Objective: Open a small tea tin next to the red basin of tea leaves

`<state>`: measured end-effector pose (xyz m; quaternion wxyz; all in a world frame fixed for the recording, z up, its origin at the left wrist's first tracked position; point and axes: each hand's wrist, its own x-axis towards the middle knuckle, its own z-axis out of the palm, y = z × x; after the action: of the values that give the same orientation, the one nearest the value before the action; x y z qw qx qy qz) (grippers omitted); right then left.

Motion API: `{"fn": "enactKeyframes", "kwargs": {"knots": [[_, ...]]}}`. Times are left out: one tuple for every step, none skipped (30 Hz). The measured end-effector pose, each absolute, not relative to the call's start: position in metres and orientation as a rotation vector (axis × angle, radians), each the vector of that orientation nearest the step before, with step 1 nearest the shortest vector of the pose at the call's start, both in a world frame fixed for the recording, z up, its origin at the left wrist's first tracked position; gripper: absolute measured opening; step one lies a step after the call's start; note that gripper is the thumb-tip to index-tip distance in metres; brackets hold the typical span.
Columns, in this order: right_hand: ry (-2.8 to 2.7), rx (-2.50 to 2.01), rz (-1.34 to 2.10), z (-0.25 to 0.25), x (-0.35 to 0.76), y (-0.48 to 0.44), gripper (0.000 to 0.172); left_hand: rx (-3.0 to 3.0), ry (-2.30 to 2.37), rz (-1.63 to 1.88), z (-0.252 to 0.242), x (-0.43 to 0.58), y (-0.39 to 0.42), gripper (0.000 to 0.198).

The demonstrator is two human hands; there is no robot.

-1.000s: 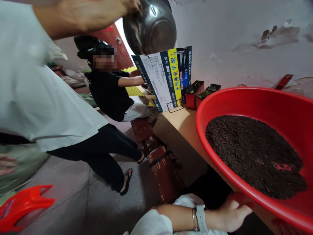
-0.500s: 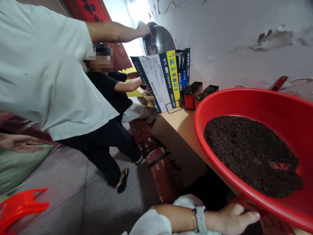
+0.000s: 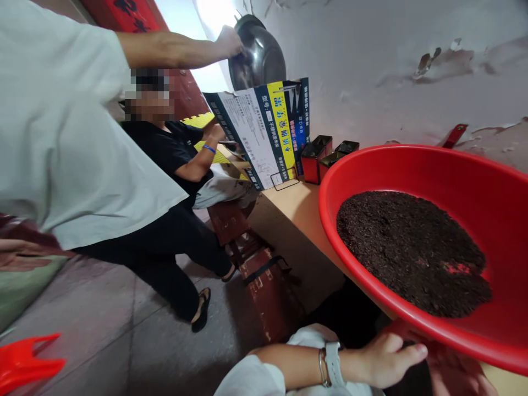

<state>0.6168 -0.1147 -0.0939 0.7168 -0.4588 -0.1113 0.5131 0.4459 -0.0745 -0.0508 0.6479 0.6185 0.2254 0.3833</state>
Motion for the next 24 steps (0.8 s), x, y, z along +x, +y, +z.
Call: {"fn": "enactKeyframes", "kwargs": {"knots": [[-0.207,-1.008,1.132,-0.089,0.613,-0.115,0.025,1.394,0.506,0.877,-0.05,0.446,-0.075,0.045],[-0.184,-0.998,1.128,-0.084,0.609,-0.116,0.027,1.383,0.497,0.875,-0.049,0.446,-0.075,0.046],[-0.174,-0.985,1.122,-0.08,0.607,-0.116,0.029,1.374,0.492,0.871,-0.048,0.446,-0.075,0.046],[-0.171,-0.976,1.115,-0.077,0.605,-0.116,0.031,1.376,0.494,0.86,-0.047,0.446,-0.075,0.045],[-0.171,-0.973,1.113,-0.074,0.604,-0.117,0.031,1.386,0.503,0.844,-0.046,0.446,-0.075,0.045],[-0.169,-0.975,1.112,-0.072,0.603,-0.118,0.032,1.4,0.521,0.826,-0.045,0.445,-0.075,0.044],[-0.16,-0.98,1.104,-0.071,0.603,-0.119,0.033,1.416,0.54,0.812,-0.044,0.444,-0.075,0.043],[-0.141,-0.987,1.098,-0.069,0.604,-0.12,0.034,1.429,0.551,0.799,-0.043,0.444,-0.075,0.043],[-0.116,-0.997,1.097,-0.068,0.604,-0.122,0.035,1.439,0.552,0.786,-0.042,0.443,-0.075,0.041],[-0.089,-1.007,1.096,-0.068,0.605,-0.124,0.037,1.445,0.543,0.774,-0.041,0.443,-0.075,0.04],[-0.063,-1.016,1.089,-0.067,0.606,-0.126,0.038,1.45,0.529,0.763,-0.041,0.443,-0.075,0.039],[-0.043,-1.026,1.084,-0.067,0.606,-0.127,0.039,1.454,0.513,0.752,-0.04,0.443,-0.075,0.038],[-0.027,-1.038,1.084,-0.066,0.607,-0.129,0.04,1.458,0.5,0.742,-0.04,0.444,-0.076,0.037],[-0.017,-1.048,1.086,-0.066,0.607,-0.131,0.041,1.461,0.492,0.733,-0.039,0.444,-0.076,0.037],[-0.009,-1.057,1.084,-0.065,0.607,-0.132,0.042,1.461,0.49,0.725,-0.039,0.445,-0.076,0.037],[0.0,-1.065,1.082,-0.064,0.607,-0.133,0.043,1.46,0.489,0.716,-0.039,0.445,-0.076,0.038],[0.007,-1.071,1.082,-0.064,0.607,-0.134,0.043,1.457,0.491,0.708,-0.039,0.446,-0.077,0.038],[0.011,-1.073,1.083,-0.064,0.607,-0.135,0.044,1.455,0.492,0.701,-0.04,0.446,-0.077,0.039],[0.007,-1.07,1.078,-0.064,0.606,-0.136,0.043,1.455,0.495,0.695,-0.041,0.447,-0.078,0.04],[-0.005,-1.064,1.076,-0.065,0.606,-0.137,0.042,1.459,0.501,0.69,-0.042,0.447,-0.078,0.041],[-0.025,-1.057,1.075,-0.066,0.606,-0.138,0.04,1.465,0.51,0.688,-0.044,0.447,-0.079,0.043],[-0.049,-1.048,1.075,-0.067,0.606,-0.139,0.039,1.473,0.522,0.686,-0.045,0.447,-0.079,0.044],[-0.073,-1.042,1.077,-0.068,0.606,-0.139,0.038,1.48,0.535,0.682,-0.047,0.447,-0.08,0.045],[-0.092,-1.037,1.079,-0.07,0.606,-0.14,0.037,1.485,0.546,0.677,-0.048,0.447,-0.08,0.046]]}}
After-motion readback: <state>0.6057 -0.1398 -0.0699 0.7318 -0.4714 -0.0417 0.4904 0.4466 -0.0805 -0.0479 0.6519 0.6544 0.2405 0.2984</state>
